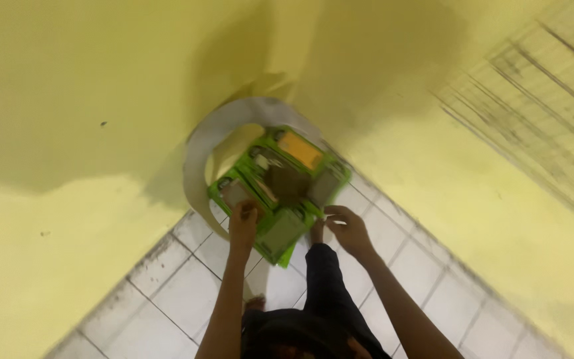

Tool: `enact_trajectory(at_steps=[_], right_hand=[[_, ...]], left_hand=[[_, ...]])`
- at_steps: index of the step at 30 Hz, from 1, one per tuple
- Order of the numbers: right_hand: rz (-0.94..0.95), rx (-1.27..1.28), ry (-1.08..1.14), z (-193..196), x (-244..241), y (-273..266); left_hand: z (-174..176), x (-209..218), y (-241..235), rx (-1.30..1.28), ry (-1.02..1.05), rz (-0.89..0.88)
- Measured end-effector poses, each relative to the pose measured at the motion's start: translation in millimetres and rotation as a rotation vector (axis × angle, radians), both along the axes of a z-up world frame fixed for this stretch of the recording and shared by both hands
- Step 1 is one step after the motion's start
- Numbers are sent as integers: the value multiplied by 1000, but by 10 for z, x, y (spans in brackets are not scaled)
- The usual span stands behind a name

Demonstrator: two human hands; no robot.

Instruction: The person repeatedly picks up packaged phone cases from a white plastic chair, wipes them with a cloth, and hangs them on a wall grid. The person handles the cases one at a time, using a cloth to clean the packaging before placing them on the display rack.

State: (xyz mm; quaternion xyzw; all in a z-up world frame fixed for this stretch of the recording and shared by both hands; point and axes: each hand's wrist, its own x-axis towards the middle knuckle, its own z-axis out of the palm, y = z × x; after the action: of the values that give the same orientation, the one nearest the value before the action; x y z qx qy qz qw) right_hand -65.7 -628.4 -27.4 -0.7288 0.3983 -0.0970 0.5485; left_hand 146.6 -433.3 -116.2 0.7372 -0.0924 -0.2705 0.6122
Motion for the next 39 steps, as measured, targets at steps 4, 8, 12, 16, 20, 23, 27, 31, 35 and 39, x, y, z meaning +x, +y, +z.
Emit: enact_trajectory(at_steps=[4, 8, 12, 16, 20, 23, 27, 31, 35, 39], right_hand=[[479, -322, 195, -805, 855, -684], [693, -511, 302, -1529, 1514, -919], [877, -649, 342, -1717, 1741, -973], [903, -663, 383, -1631, 1842, -947], [872, -621, 398, -1641, 1847, -1023], [872, -581, 486, -1799, 1842, -1065], [888, -505, 385, -1944, 1815, -1209], [874, -31, 371, -1469, 1935, -1278], [912, 171, 47, -205, 1979, -994], [1152, -86, -358, 995, 1739, -143]], left_hand=[[-344, 206, -353, 244, -126, 258], [-750, 12, -597, 620, -60, 364], [-1159, 53, -851, 843, 19, 372], [-1254, 26, -1016, 928, -25, 482], [-1156, 26, -1124, 986, -31, 514], [-934, 76, -1115, 940, -8, 557], [-501, -11, -946, 674, 99, 634], [36, -382, -593, -371, 331, 730], [642, -1008, -339, -1129, 609, 651], [1161, -1554, -247, -1167, 570, 494]])
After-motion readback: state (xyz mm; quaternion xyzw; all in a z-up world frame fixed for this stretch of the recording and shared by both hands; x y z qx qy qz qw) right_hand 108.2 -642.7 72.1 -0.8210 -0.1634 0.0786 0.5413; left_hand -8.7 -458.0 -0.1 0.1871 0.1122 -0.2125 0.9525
